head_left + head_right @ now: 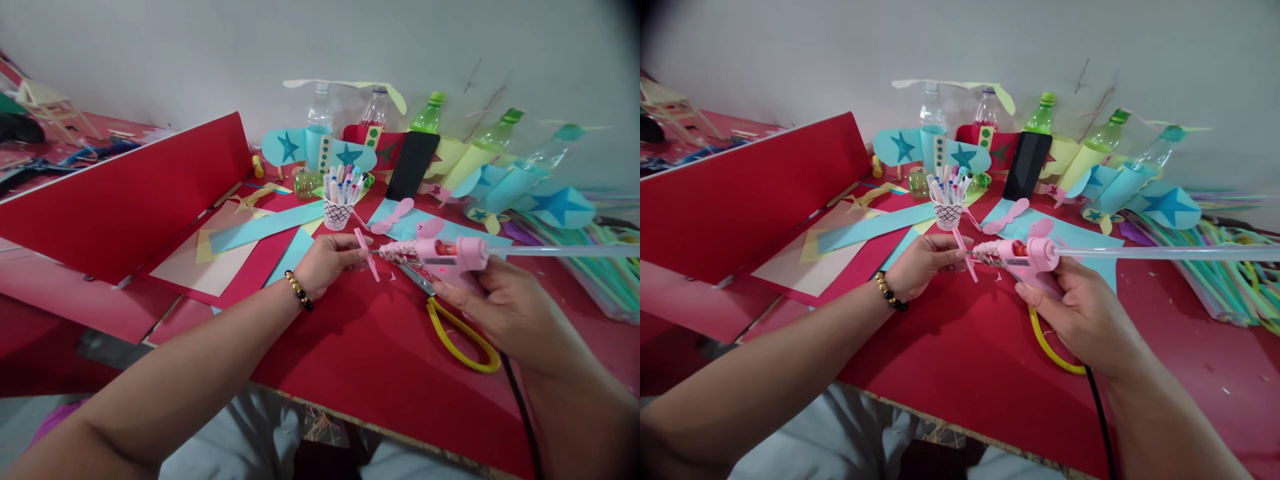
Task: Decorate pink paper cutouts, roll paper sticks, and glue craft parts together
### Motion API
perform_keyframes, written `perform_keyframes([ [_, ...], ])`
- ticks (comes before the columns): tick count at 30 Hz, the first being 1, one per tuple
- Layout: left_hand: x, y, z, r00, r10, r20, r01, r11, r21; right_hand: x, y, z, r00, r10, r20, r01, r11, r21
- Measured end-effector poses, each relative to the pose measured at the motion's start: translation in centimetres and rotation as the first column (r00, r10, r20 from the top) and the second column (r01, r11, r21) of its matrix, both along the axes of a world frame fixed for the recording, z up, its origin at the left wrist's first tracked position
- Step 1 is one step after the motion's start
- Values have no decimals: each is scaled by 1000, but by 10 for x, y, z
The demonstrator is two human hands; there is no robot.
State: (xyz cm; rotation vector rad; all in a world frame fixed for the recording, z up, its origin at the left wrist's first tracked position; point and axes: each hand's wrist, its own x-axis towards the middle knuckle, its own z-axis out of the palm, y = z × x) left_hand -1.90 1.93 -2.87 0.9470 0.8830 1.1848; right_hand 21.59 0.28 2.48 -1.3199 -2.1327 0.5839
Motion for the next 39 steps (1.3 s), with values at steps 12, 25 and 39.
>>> perform_keyframes([
  [12,-6,2,-1,994,96,46,-97,995,26,3,1,-2,974,-70,-214,9,962,-275],
  [25,-9,3,0,982,123,146,-124,992,-2,0,13,-9,849,-189,-494,-102,858,-504],
  [39,-8,0,6,973,115,202,-109,993,-42,3,15,-11,849,-191,-493,-91,866,-492],
])
